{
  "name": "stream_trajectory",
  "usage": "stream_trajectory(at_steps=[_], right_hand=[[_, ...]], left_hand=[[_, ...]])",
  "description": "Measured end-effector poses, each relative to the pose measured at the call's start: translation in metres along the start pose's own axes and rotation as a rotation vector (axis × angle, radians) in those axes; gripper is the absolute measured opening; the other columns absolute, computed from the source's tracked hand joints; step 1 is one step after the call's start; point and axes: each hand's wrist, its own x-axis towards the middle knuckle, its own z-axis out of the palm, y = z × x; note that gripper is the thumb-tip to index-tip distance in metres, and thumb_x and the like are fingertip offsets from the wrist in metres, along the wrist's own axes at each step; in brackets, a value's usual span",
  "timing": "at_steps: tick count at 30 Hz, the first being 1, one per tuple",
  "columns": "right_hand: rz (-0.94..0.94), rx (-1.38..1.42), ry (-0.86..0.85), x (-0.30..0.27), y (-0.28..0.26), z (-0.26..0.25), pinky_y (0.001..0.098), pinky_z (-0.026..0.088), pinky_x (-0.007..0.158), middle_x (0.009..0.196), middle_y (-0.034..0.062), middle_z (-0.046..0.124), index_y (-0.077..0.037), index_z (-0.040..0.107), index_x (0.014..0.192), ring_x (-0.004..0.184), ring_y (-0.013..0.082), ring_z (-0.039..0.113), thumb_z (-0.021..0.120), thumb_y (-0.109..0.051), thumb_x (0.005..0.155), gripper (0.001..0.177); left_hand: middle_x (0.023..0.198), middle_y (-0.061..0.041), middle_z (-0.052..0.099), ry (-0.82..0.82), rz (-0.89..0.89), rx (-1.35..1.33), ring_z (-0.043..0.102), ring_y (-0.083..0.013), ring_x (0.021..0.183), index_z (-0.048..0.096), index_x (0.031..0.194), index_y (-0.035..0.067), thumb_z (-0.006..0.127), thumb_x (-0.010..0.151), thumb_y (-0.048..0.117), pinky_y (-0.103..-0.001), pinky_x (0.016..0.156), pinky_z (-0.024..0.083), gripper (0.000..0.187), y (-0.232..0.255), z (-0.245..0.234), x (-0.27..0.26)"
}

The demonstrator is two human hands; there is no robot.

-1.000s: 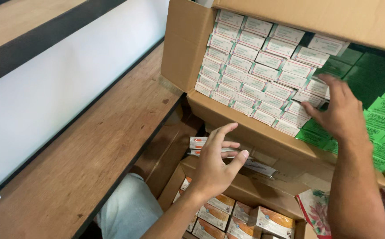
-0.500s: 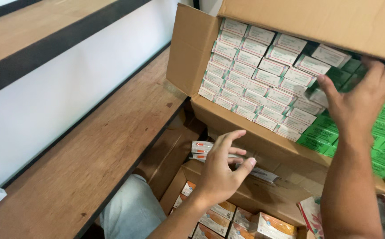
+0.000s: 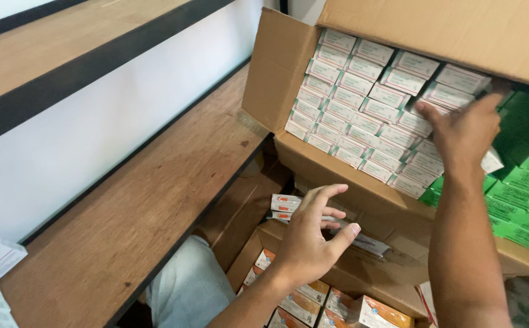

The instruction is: The person removes small white and green boxes from a large cardboard box, opens some to check contents, and stacks them in neat rows on a wooden shelf. The person repeatedly picks up boxes, aligns them, and places them on the shelf.

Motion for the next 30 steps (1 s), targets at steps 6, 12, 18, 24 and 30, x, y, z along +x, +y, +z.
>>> stream_trajectory(at_steps=[6,12,18,24,30], right_hand=[[-0.115,0.003,0.023,-0.009,0.014,-0.013,0.0512,0.058,0.095,0.110,0.0315,0.068,0.014,0.042,0.125,0.105,0.0462,0.070,0.099,-0.040,0.085,0.088],[-0.427,-0.257,0.375,-0.015,0.012,0.012,0.0510,0.055,0.099,0.134,0.0441,0.039,0.021,0.016,0.144,0.108,0.0533,0.064,0.093,-0.053,0.078,0.126],[-0.122,-0.155,0.051,-0.018,0.012,0.035,0.0558,0.055,0.103,0.151,0.0453,0.032,-0.003,0.003,0.165,0.118,0.0559,0.059,0.079,-0.041,0.102,0.106],[-0.240,-0.302,0.291,0.005,0.039,0.069,0.0586,0.048,0.109,0.147,0.0527,0.026,-0.010,-0.011,0.162,0.133,0.0623,0.044,0.079,-0.046,0.101,0.115],[-0.213,-0.127,0.383,0.015,0.040,0.098,0.0580,0.046,0.117,0.148,0.0486,0.029,-0.003,-0.014,0.161,0.140,0.0607,0.044,0.068,-0.030,0.104,0.103]], left_hand=[[0.140,-0.015,0.055,0.020,0.020,-0.007,0.070,-0.0220,0.110,0.052,0.144,0.005,0.073,0.089,0.016,-0.032,0.090,0.061,0.060,0.001,-0.005,-0.005],[0.141,-0.014,0.054,-0.001,0.003,-0.006,0.070,-0.0220,0.110,0.052,0.144,0.005,0.073,0.088,0.017,-0.032,0.089,0.061,0.061,0.003,0.001,-0.004],[0.143,-0.012,0.054,-0.013,-0.035,0.004,0.069,-0.0223,0.111,0.053,0.143,0.006,0.073,0.087,0.016,-0.033,0.092,0.060,0.060,0.005,-0.001,-0.008],[0.143,-0.012,0.054,-0.009,-0.043,-0.015,0.069,-0.0218,0.111,0.053,0.143,0.007,0.073,0.087,0.016,-0.033,0.092,0.060,0.061,0.000,-0.002,-0.008],[0.141,-0.012,0.054,-0.035,-0.058,-0.017,0.067,-0.0220,0.110,0.053,0.143,0.007,0.074,0.087,0.017,-0.033,0.092,0.059,0.060,0.006,0.001,-0.014]])
